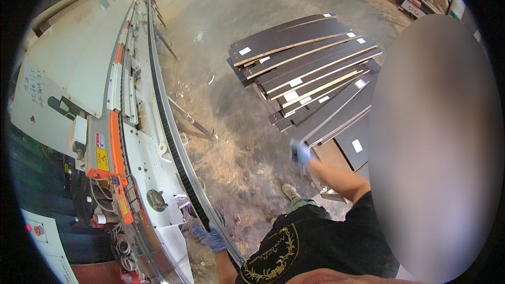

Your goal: The person repeatedly picks up thin metal sheets from a stack and places them onto a conveyor belt. The person handles the sheets one at a time, moving them from the stack to the belt in a continuous loop.

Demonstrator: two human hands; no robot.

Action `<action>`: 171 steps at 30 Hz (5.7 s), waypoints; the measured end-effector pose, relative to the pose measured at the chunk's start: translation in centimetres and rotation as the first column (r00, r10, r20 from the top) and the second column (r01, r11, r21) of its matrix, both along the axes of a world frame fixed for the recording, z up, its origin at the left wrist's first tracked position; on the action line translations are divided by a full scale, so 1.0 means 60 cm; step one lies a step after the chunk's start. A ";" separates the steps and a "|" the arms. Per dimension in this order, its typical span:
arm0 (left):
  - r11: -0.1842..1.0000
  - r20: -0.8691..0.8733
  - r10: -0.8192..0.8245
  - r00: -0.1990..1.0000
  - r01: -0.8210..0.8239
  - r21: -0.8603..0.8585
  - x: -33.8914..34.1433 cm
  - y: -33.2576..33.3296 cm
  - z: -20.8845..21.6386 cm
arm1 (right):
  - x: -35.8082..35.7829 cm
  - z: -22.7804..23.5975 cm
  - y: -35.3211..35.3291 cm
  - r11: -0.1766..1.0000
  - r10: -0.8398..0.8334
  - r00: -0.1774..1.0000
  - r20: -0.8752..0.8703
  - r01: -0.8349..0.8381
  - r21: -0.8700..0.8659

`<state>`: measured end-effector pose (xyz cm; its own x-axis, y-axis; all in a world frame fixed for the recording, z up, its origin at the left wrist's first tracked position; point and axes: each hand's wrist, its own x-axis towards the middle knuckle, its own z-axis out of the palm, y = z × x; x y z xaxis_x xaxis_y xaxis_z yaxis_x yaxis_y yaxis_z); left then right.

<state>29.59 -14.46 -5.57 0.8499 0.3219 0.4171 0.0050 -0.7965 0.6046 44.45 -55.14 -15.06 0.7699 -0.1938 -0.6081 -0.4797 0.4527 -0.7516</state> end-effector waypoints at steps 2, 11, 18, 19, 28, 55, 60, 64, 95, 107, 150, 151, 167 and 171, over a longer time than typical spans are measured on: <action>0.991 -0.011 -0.047 0.999 0.045 -0.129 0.002 -0.029 -0.006 | -0.129 0.089 0.072 0.909 0.152 0.985 -0.085 -0.106 0.403; 0.802 -0.438 -0.393 0.809 0.535 0.267 -0.023 -0.153 0.194 | -0.210 0.193 0.200 0.924 0.209 0.976 -0.061 -0.177 0.338; 0.987 -0.433 -0.150 0.889 0.163 -0.005 -0.124 -0.060 0.112 | -0.250 0.213 0.360 0.581 0.796 0.530 0.292 -0.805 -0.122; 0.991 -0.378 -0.130 0.917 0.134 -0.016 -0.154 -0.034 0.103 | -0.254 0.208 0.363 0.535 0.837 0.463 0.292 -0.806 -0.254; 0.945 -0.344 0.325 0.881 -0.289 0.154 -0.412 0.195 0.107 | -0.292 0.153 0.314 0.487 0.872 0.486 0.060 -0.873 0.009; 0.539 -0.311 0.826 0.471 -0.496 0.681 -0.286 0.479 0.037 | -0.308 0.123 0.268 0.618 0.786 0.618 -0.029 -0.786 -0.010; 0.549 -0.314 0.819 0.480 -0.497 0.672 -0.284 0.478 0.040 | -0.305 0.156 0.287 0.612 0.789 0.607 -0.100 -0.791 0.024; 0.546 -0.303 0.819 0.487 -0.498 0.674 -0.283 0.479 0.038 | -0.299 0.155 0.292 0.579 0.811 0.580 -0.082 -0.815 -0.028; 0.648 -0.163 0.659 0.734 -0.444 0.618 0.030 0.371 0.013 | -0.006 -0.005 0.000 0.919 0.393 0.914 -0.100 -0.390 0.053; 0.983 -0.128 0.154 0.980 -0.165 -0.081 -0.082 0.049 -0.027 | 0.499 -0.008 0.022 0.692 -0.524 0.819 -0.235 0.570 0.443; 0.690 -0.359 -0.690 0.628 0.422 -0.588 -0.129 -0.066 0.141 | -0.123 -0.094 -0.122 0.710 -0.260 0.966 -0.017 0.203 0.674; 0.628 -0.300 -0.676 0.673 0.313 -0.713 -0.180 -0.043 0.140 | -0.122 -0.105 -0.118 0.743 -0.248 0.968 0.022 0.176 0.646; 0.826 -0.337 0.283 0.898 -0.407 -0.390 -0.707 0.004 0.214 | -0.064 -0.129 -0.078 0.955 -0.259 0.964 -0.062 0.265 0.135; 0.784 -0.331 0.436 0.837 -0.534 -0.317 -0.761 -0.004 0.215 | -0.051 -0.125 -0.067 0.923 -0.246 0.969 0.036 0.246 -0.295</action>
